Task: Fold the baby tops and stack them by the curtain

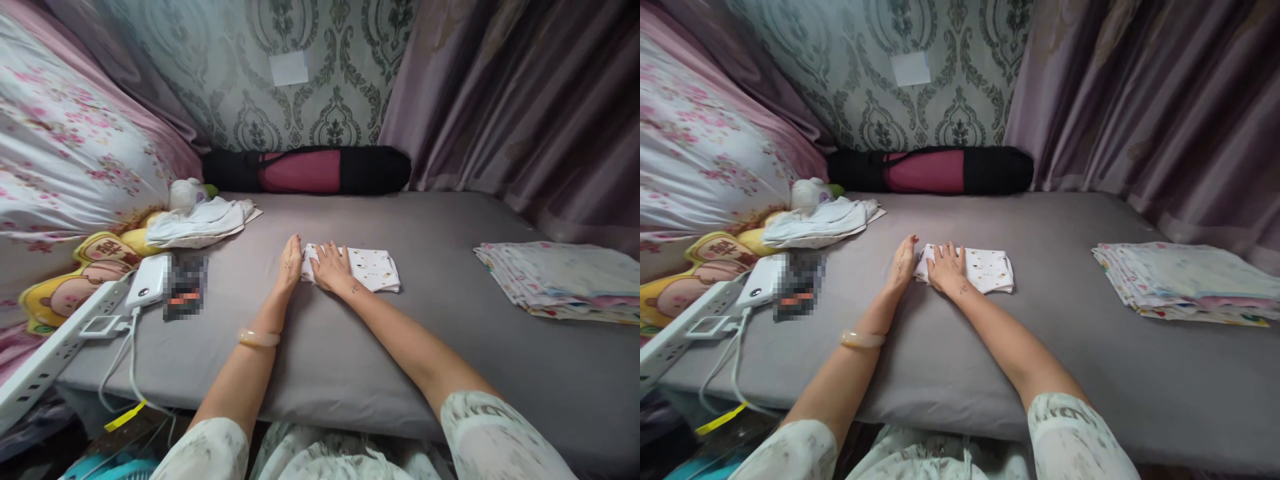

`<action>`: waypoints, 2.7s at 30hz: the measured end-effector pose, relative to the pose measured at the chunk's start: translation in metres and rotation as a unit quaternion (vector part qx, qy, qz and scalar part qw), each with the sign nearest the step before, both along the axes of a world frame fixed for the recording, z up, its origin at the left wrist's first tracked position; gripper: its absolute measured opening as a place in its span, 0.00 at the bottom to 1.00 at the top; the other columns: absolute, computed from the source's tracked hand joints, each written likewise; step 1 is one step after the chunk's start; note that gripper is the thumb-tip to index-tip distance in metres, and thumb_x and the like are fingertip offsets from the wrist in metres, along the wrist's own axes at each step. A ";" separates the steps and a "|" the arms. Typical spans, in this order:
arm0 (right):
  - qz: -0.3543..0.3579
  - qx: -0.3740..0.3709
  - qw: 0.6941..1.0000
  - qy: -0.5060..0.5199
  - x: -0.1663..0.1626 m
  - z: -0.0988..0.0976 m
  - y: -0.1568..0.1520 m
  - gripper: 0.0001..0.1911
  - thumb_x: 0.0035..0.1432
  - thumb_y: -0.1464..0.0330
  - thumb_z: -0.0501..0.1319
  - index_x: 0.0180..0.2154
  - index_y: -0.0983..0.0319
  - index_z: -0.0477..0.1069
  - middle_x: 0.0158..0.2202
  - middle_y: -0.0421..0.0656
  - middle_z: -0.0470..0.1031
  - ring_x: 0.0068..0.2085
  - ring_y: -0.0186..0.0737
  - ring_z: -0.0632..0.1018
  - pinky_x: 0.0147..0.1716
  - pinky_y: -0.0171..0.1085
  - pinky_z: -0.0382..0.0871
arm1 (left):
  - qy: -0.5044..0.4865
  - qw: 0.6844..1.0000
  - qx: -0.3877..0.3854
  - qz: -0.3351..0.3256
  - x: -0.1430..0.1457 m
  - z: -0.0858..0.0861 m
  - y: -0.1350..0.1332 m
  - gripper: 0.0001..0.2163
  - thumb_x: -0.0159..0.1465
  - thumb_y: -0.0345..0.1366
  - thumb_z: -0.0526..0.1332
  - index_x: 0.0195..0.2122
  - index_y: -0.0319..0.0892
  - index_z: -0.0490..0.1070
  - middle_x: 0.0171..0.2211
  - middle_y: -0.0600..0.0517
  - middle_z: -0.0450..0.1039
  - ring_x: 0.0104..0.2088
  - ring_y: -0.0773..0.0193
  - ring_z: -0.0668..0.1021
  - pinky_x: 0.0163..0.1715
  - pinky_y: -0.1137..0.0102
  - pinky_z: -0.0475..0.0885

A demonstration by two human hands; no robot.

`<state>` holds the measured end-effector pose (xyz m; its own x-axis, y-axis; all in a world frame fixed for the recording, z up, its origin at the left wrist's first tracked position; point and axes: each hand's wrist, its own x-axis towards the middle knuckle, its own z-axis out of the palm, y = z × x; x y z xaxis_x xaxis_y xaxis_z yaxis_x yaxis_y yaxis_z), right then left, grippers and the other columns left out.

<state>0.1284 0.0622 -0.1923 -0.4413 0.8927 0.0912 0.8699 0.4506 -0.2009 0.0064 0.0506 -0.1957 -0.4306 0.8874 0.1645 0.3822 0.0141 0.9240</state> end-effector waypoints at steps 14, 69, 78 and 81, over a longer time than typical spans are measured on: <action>0.045 -0.032 0.998 0.011 -0.029 0.001 -0.006 0.31 0.69 0.61 0.39 0.67 0.70 0.52 0.70 0.53 0.49 0.69 0.50 0.50 0.65 0.54 0.37 | -0.013 0.999 0.014 0.029 -0.003 -0.001 -0.001 0.23 0.71 0.44 0.40 0.56 0.38 0.67 0.58 0.40 0.69 0.59 0.59 0.71 0.62 0.61 0.60; -0.092 -0.075 0.993 -0.002 0.112 0.002 0.002 0.31 0.69 0.55 0.40 0.67 0.59 0.53 0.70 0.50 0.49 0.70 0.54 0.46 0.63 0.60 0.41 | 0.403 0.884 -0.078 -0.225 0.038 -0.010 -0.006 0.26 0.67 0.50 0.50 0.64 0.44 0.60 0.66 0.41 0.58 0.67 0.47 0.57 0.64 0.46 0.46; -0.271 -0.172 0.945 0.062 0.170 0.042 0.037 0.31 0.68 0.56 0.41 0.47 0.67 0.77 0.49 0.58 0.77 0.52 0.53 0.76 0.46 0.41 0.67 | 0.265 0.937 -0.212 -0.090 -0.022 0.022 0.016 0.17 0.60 0.46 0.58 0.40 0.38 0.76 0.34 0.44 0.78 0.35 0.56 0.79 0.34 0.69 0.71; -0.286 -0.195 0.937 0.037 0.176 0.038 0.034 0.28 0.66 0.53 0.48 0.45 0.65 0.78 0.47 0.57 0.78 0.50 0.52 0.78 0.43 0.40 0.68 | 0.226 0.931 -0.273 -0.083 -0.028 0.024 0.018 0.13 0.56 0.46 0.62 0.28 0.40 0.75 0.19 0.52 0.71 0.24 0.62 0.74 0.23 0.72 0.63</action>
<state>0.3047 0.0965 -0.1542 0.1141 0.9530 -0.2805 0.9239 -0.2056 -0.3228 -0.0215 0.0689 -0.1714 -0.2758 0.9401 -0.2002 0.7693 0.3408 0.5405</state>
